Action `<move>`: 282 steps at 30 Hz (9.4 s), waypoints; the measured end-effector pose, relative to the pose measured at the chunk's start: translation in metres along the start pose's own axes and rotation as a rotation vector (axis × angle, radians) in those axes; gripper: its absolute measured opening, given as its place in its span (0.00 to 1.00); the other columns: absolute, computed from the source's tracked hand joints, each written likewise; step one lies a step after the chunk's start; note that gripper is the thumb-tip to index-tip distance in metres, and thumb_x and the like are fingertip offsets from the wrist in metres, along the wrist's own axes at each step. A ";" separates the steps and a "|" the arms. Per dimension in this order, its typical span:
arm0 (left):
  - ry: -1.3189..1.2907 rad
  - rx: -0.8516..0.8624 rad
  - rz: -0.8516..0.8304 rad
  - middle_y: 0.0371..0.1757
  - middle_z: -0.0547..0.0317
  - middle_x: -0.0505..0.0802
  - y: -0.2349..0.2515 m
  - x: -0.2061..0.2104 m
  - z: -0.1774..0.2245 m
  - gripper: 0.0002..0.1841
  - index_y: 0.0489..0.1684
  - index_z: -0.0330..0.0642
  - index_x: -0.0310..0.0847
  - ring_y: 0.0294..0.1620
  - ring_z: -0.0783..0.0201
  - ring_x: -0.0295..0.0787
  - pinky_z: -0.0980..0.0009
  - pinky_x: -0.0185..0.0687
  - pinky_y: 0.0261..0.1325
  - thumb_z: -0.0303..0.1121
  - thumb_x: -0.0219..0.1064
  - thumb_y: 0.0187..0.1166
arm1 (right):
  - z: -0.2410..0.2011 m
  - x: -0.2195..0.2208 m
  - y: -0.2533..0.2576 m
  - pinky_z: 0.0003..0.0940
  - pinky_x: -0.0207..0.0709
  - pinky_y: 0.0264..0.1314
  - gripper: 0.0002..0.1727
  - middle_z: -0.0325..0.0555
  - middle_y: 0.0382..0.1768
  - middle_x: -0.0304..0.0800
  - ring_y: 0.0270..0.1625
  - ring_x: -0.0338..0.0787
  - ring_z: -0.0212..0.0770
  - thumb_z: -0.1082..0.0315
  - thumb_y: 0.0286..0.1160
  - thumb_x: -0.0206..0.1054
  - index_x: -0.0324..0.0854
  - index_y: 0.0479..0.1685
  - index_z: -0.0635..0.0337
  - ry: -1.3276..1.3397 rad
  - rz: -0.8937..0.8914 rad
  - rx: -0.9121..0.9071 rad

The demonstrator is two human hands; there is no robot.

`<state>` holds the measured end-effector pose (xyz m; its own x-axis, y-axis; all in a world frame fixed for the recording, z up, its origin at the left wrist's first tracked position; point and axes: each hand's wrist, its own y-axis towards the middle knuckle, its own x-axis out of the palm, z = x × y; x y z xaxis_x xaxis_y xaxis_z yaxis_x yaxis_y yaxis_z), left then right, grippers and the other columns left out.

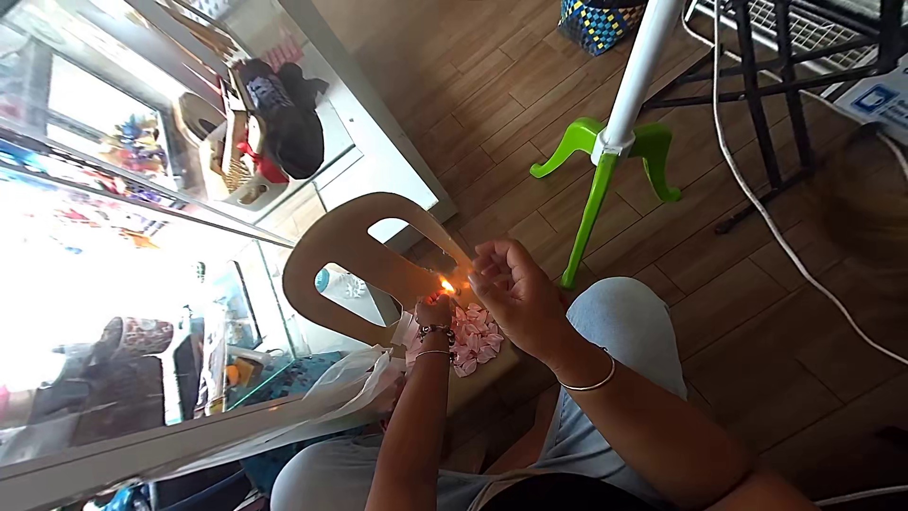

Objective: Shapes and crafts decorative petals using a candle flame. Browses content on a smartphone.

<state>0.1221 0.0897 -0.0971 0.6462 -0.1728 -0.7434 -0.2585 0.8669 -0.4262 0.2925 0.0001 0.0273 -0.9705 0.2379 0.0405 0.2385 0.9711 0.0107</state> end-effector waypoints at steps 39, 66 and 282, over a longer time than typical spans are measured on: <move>-0.756 0.592 0.036 0.51 0.51 0.90 -0.094 -0.121 -0.074 0.07 0.42 0.30 0.87 0.55 0.71 0.86 0.73 0.82 0.61 0.26 0.69 0.77 | 0.042 0.125 -0.021 0.34 0.91 0.53 0.11 0.50 0.45 0.92 0.45 0.94 0.36 0.73 0.80 0.65 0.83 0.53 0.73 -0.045 -0.376 0.059; -0.492 0.544 -0.083 0.62 0.35 0.86 -0.100 -0.121 -0.090 0.14 0.51 0.31 0.90 0.68 0.45 0.80 0.53 0.72 0.73 0.34 0.68 0.81 | 0.051 0.112 -0.039 0.25 0.86 0.57 0.19 0.36 0.42 0.90 0.46 0.90 0.24 0.83 0.69 0.69 0.73 0.59 0.75 -0.018 -0.445 -0.159; -1.129 0.251 -0.427 0.44 0.55 0.92 -0.093 -0.135 -0.075 0.11 0.63 0.34 0.78 0.39 0.66 0.92 0.71 0.90 0.45 0.25 0.56 0.89 | 0.054 0.096 -0.015 0.22 0.86 0.51 0.04 0.48 0.59 0.82 0.51 0.87 0.30 0.70 0.67 0.76 0.89 0.34 0.62 -0.146 -0.459 -0.148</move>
<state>0.0047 -0.0027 0.0040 0.9352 -0.0714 0.3469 0.1905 0.9272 -0.3225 0.1934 0.0092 -0.0229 -0.9691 -0.2020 -0.1418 -0.2213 0.9655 0.1369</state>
